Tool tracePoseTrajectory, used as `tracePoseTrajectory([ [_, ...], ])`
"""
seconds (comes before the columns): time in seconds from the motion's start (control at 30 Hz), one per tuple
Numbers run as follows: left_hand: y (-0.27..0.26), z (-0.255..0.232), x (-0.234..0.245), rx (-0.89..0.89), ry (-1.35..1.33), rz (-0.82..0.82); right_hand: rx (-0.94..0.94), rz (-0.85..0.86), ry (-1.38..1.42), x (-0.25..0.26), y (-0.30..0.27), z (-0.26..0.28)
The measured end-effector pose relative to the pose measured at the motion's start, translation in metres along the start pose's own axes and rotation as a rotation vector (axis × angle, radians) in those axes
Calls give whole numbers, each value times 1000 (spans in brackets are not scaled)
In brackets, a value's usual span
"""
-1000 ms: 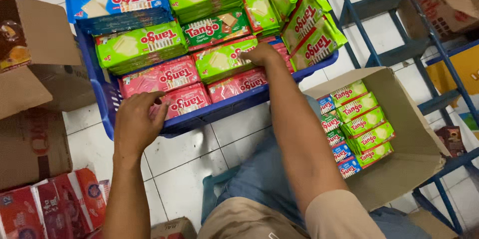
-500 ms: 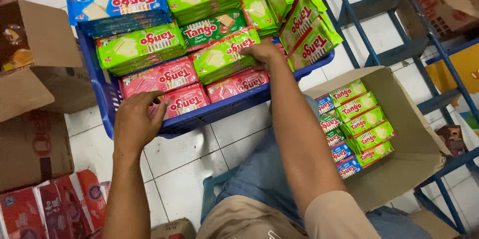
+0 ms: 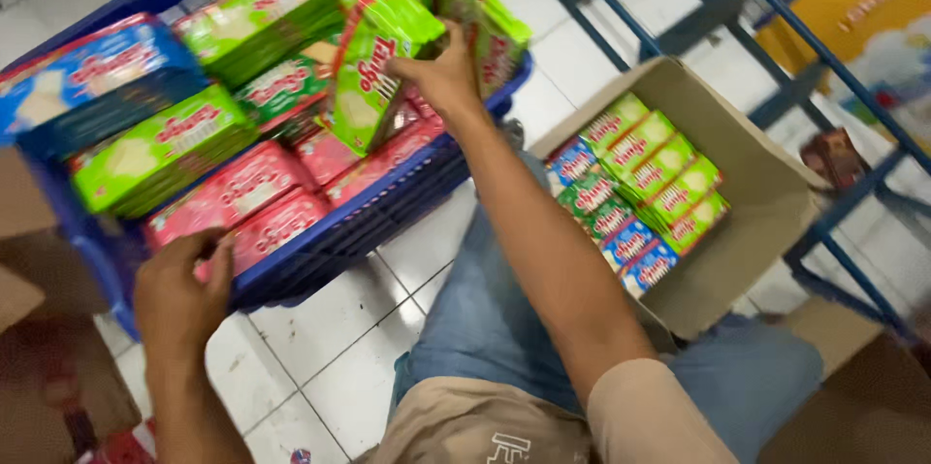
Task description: The person transfers packets of Tango biscuits from a blue crate into a cardboard box. They arrange the packets in rows inside the box, alternating between green and blue packaging.
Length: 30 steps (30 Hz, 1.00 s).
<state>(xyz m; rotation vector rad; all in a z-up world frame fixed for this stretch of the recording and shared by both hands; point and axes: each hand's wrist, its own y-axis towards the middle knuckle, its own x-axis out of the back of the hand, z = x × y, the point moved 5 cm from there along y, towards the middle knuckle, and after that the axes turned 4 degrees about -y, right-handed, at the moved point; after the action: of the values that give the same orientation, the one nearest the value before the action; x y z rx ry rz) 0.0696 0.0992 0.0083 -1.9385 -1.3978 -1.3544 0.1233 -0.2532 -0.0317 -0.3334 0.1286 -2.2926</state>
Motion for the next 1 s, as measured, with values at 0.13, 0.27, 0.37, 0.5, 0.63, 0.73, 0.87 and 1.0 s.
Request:
tracePoseTrajectory([
  [0.13,-3,-4,-5,-152,135,-82,337,112,578,66,-21,38],
  [0.27,5,-62,-33,-365,132,-150,644,284,735,159,-51,57],
  [0.37,20,-139,-59,-519,-55,-108,642,324,613,232,-70,39],
  [0.5,48,-231,-103,-660,-256,8,496,283,239,318,-83,-2],
  [0.63,70,-318,-162,-859,-415,224,337,194,-364,380,-77,-63],
  [0.73,76,-374,-218,-1005,-424,431,181,287,-726,408,-63,-117],
  [0.87,76,-427,-298,-975,-230,877,145,473,-1233,424,-29,-233],
  [1.0,78,-447,-379,-972,-17,1101,179,512,-1437,412,0,-342],
])
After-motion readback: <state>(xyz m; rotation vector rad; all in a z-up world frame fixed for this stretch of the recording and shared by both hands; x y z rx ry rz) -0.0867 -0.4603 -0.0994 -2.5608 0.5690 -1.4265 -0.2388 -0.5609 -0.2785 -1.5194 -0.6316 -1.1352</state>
